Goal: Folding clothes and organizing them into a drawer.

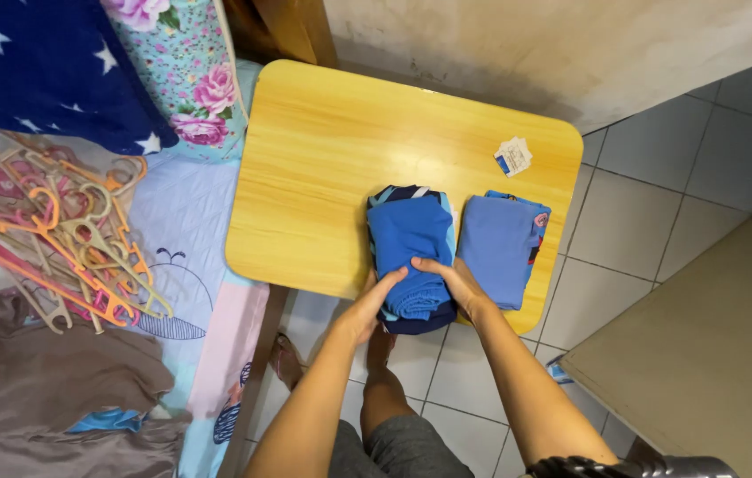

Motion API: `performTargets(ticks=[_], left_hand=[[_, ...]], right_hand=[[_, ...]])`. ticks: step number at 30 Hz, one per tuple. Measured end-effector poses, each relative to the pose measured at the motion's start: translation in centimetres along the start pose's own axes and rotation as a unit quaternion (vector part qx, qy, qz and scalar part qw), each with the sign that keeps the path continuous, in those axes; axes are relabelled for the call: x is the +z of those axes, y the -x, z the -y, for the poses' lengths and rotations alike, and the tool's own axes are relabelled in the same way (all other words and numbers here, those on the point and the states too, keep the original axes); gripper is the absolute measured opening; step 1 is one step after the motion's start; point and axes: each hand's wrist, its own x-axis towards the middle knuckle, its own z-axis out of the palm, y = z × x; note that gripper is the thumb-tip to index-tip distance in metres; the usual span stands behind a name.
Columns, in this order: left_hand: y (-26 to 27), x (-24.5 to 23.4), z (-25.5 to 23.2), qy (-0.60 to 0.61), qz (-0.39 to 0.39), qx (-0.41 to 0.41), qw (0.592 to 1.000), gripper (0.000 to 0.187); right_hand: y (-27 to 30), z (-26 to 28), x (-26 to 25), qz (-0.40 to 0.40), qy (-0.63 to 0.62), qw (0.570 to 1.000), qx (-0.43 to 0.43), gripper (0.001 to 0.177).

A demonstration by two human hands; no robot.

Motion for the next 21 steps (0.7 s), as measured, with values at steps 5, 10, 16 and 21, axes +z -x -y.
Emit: performTargets(ticks=[5,10,16,21], left_hand=[[1.7,-0.7,1.9,0.022,-0.010,0.034,0.999,0.105],[7.4,-1.6,0.1,0.041,-0.040,0.008,0.998,0.106],[13.4,-6.0,-0.7,-0.001,-0.087,0.132,0.987,0.108],[19.6,-11.0,-0.8,0.069,-0.130,0.211,0.966,0.109]], right_hand=[[1.8,0.3,1.5,0.032,-0.034,0.999,0.025,0.075],[2.4,0.2,3.6,0.080,-0.018,0.996,0.042,0.073],[4.3,2.6,10.4,0.146,0.070,0.987,0.014,0.076],[5.8,3.4,18.1,0.193,0.093,0.977,0.021,0.076]])
